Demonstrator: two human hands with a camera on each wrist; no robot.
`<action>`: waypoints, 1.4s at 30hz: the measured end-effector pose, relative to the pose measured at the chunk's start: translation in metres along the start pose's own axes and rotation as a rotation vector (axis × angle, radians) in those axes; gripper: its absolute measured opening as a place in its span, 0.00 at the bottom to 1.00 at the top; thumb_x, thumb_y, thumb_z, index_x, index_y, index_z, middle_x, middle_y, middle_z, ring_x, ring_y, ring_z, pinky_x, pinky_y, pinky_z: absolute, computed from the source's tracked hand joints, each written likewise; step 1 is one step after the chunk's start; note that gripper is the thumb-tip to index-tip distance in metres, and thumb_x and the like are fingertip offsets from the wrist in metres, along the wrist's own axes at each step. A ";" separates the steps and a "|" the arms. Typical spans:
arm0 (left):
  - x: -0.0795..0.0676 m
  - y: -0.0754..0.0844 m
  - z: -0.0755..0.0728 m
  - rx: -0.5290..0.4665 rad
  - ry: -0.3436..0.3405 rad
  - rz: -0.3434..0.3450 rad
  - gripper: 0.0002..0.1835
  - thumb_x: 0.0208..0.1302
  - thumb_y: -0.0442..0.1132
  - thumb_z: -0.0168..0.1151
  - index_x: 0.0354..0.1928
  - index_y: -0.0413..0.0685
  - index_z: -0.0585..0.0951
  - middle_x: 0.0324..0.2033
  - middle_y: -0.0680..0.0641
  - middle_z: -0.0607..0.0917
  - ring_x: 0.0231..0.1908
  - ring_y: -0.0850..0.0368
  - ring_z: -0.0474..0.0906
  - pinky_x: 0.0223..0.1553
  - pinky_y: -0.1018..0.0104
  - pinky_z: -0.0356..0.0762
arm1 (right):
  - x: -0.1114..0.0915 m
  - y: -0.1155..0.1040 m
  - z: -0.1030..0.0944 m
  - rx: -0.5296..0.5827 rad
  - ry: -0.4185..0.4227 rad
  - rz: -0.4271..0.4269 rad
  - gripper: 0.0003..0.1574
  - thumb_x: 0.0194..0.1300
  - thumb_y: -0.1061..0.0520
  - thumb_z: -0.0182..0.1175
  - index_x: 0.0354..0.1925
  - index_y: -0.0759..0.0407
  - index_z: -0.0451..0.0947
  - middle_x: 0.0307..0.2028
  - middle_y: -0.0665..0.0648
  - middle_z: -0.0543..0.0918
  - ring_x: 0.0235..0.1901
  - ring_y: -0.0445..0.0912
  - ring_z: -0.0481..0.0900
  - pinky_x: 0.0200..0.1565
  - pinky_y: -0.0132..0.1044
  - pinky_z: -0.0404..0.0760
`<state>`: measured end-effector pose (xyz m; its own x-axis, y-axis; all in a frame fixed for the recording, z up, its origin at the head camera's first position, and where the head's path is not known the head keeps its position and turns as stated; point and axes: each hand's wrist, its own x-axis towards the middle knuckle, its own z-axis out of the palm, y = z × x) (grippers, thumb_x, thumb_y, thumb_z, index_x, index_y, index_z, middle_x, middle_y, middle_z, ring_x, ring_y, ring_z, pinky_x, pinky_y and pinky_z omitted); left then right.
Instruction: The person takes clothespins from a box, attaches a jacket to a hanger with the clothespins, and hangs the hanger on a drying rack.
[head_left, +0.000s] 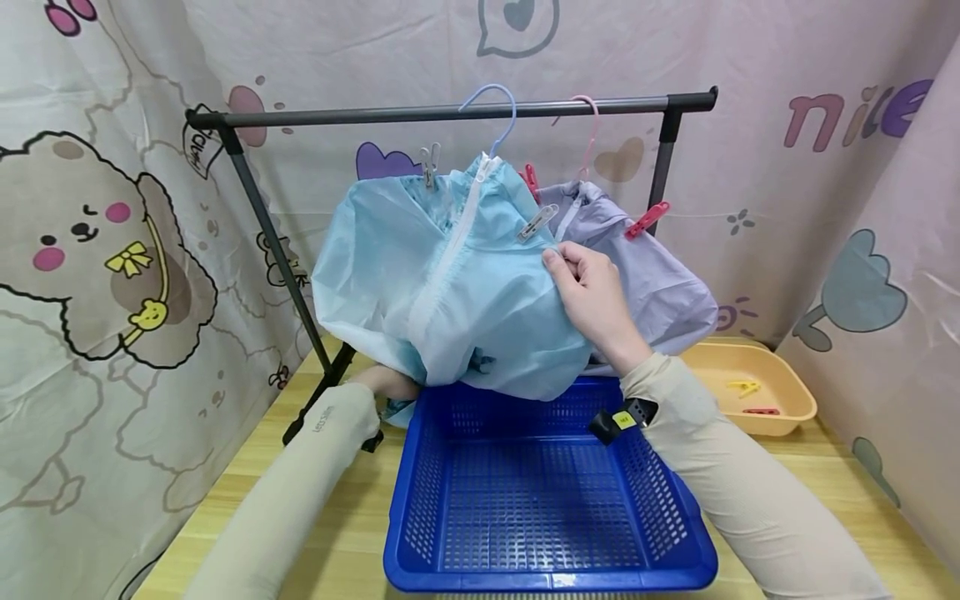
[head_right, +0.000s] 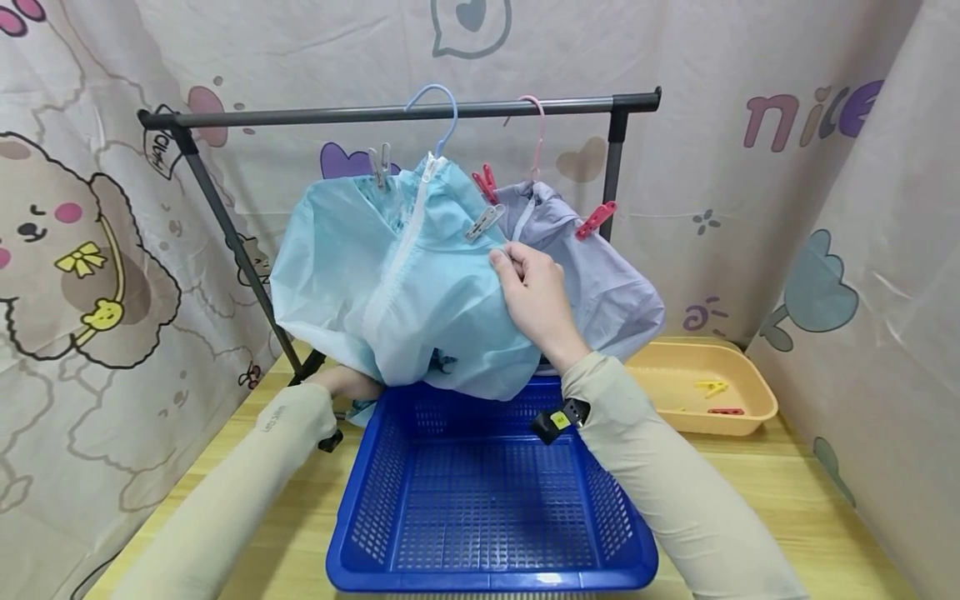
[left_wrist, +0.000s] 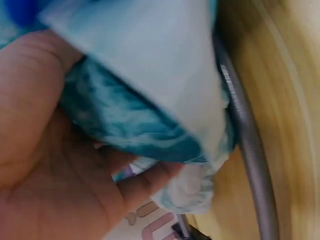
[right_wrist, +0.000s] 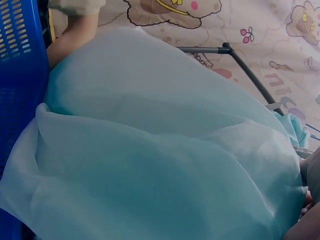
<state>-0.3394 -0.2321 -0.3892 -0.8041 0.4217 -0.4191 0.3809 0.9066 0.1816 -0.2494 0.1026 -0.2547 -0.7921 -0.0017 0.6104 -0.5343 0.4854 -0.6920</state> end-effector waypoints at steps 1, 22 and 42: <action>-0.004 -0.001 0.000 -0.043 -0.003 -0.011 0.31 0.83 0.52 0.49 0.76 0.37 0.70 0.75 0.34 0.70 0.74 0.36 0.67 0.76 0.40 0.66 | 0.000 0.000 0.000 -0.003 0.003 0.000 0.17 0.81 0.49 0.59 0.40 0.59 0.85 0.13 0.37 0.66 0.24 0.41 0.69 0.32 0.36 0.67; -0.111 0.050 0.023 -0.410 0.405 0.059 0.18 0.84 0.45 0.57 0.32 0.45 0.79 0.21 0.48 0.81 0.20 0.58 0.80 0.25 0.64 0.81 | 0.004 0.008 -0.005 -0.013 0.009 0.033 0.18 0.82 0.47 0.58 0.44 0.59 0.87 0.13 0.36 0.70 0.27 0.43 0.74 0.34 0.35 0.69; -0.126 0.055 0.074 -0.892 0.233 0.055 0.41 0.78 0.45 0.66 0.81 0.40 0.55 0.31 0.45 0.86 0.23 0.54 0.86 0.27 0.51 0.89 | 0.005 0.010 -0.007 -0.023 0.008 0.032 0.19 0.82 0.47 0.58 0.44 0.59 0.86 0.14 0.36 0.70 0.26 0.42 0.74 0.33 0.35 0.69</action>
<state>-0.1834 -0.2364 -0.3921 -0.9037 0.3686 -0.2177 0.0059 0.5193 0.8546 -0.2565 0.1133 -0.2565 -0.8062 0.0216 0.5912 -0.5016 0.5049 -0.7024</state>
